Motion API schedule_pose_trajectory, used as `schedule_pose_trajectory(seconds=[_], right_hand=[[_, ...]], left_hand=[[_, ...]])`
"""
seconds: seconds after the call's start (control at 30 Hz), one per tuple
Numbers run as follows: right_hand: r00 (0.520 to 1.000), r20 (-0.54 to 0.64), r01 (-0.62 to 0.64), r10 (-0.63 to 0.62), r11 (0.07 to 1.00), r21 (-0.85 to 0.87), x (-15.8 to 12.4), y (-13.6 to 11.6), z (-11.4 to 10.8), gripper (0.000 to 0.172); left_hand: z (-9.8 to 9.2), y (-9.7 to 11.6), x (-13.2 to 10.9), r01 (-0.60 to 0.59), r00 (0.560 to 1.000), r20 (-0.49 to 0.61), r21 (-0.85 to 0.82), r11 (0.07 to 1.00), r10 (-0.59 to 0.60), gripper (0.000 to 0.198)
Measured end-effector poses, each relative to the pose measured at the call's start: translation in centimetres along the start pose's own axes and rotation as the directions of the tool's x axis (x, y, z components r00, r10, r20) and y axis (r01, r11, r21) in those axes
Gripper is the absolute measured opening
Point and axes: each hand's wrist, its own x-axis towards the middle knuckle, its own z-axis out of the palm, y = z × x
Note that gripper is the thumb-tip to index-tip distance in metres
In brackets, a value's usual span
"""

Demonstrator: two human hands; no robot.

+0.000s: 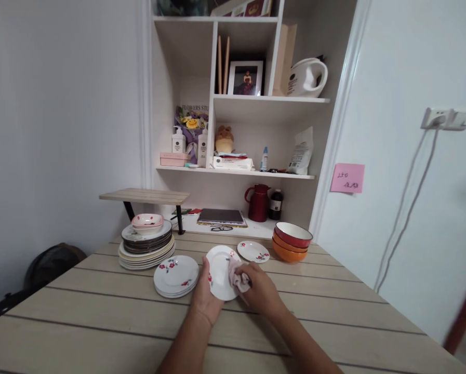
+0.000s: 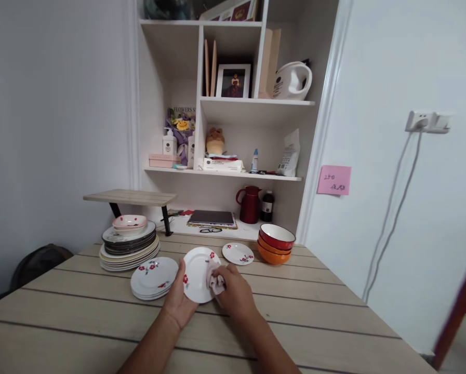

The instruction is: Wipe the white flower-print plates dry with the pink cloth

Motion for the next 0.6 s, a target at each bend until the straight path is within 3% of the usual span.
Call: schedule_pose_trajectory(seconds=[0.17,0.33,0.47,0.6], right_hand=[[0.99,-0.112,-0.088,0.082,0.995,-0.056,0.1,1.2,-0.6,0.027],[0.989,-0.131,-0.071,0.067,0.997,-0.028,0.2,0.9,-0.8,0.03],[0.995,-0.068,0.072,-0.068,0.996,0.059,0.1,-0.1,-0.5,0.03],[0.97,0.056,0.227,-0.238,0.961,0.158,0.0,-1.1,-0.3,0.023]], left_hand=[[0.5,-1.7,-0.5,0.196,0.98,0.007,0.07,0.978,-0.197,0.058],[0.7,-2.3,-0.6,0.267,0.961,0.047,0.087,0.96,-0.272,0.057],[0.7,-2.4,-0.5,0.316,0.944,0.066,0.094,0.944,-0.323,0.059],[0.6,-1.8,-0.4,0.304,0.949,0.052,0.12,0.945,-0.312,0.062]])
